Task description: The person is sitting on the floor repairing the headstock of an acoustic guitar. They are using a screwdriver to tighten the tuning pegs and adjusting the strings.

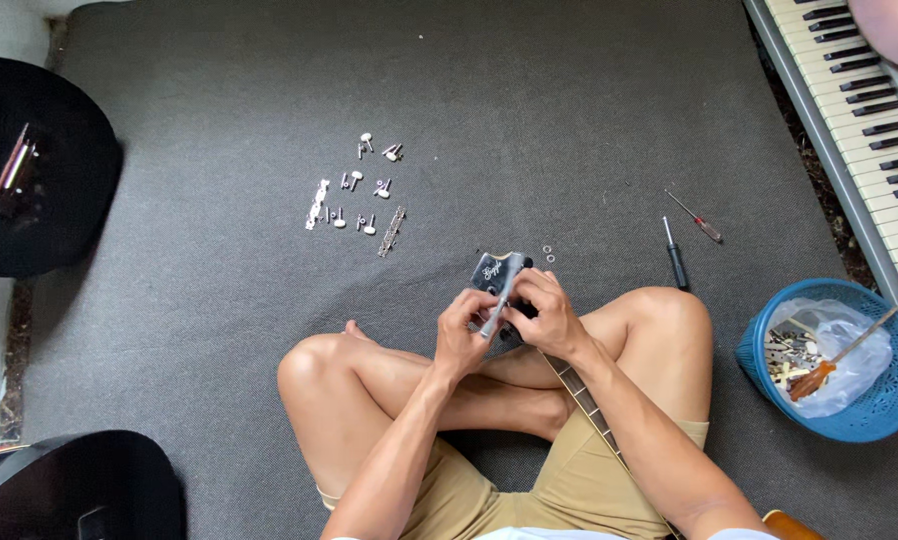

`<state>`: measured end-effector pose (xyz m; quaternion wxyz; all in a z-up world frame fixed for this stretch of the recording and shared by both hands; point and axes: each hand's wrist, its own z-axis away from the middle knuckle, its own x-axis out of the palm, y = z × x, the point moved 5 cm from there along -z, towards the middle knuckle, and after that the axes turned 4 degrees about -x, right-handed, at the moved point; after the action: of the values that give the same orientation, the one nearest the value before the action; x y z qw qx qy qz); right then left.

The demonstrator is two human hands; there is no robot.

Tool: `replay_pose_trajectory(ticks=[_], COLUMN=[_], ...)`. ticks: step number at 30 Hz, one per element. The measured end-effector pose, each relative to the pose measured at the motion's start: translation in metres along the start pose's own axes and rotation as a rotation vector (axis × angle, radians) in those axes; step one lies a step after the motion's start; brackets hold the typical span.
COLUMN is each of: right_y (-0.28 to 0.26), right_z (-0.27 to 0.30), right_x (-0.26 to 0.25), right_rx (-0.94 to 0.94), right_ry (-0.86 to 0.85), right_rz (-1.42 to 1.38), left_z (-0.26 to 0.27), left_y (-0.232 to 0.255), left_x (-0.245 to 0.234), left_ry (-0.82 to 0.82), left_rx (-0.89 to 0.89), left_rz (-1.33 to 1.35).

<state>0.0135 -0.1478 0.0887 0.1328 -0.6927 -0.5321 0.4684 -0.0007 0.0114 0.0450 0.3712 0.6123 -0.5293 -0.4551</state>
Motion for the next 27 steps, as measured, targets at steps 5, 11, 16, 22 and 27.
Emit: replay_pose_trajectory(ticks=[5,11,16,22,27], right_y=[0.0,-0.001,-0.001,0.002,-0.002], right_z=[0.0,0.001,0.0,0.002,-0.001], right_x=[-0.003,0.002,-0.002,0.0,-0.004], right_rx=[-0.015,-0.042,-0.037,-0.007,0.0], right_ry=[-0.004,0.02,0.004,0.032,0.017], right_rz=[-0.085,-0.013,-0.057,-0.04,-0.06], left_z=[0.005,0.001,0.001,-0.001,0.003], left_y=[0.0,0.001,0.012,0.01,0.005], left_x=[0.005,0.002,0.002,0.001,0.002], left_ry=[-0.017,0.018,0.001,0.018,0.024], left_rx=[0.019,0.051,0.059,0.034,0.024], left_rz=[-0.038,-0.099,-0.12,-0.074,-0.084])
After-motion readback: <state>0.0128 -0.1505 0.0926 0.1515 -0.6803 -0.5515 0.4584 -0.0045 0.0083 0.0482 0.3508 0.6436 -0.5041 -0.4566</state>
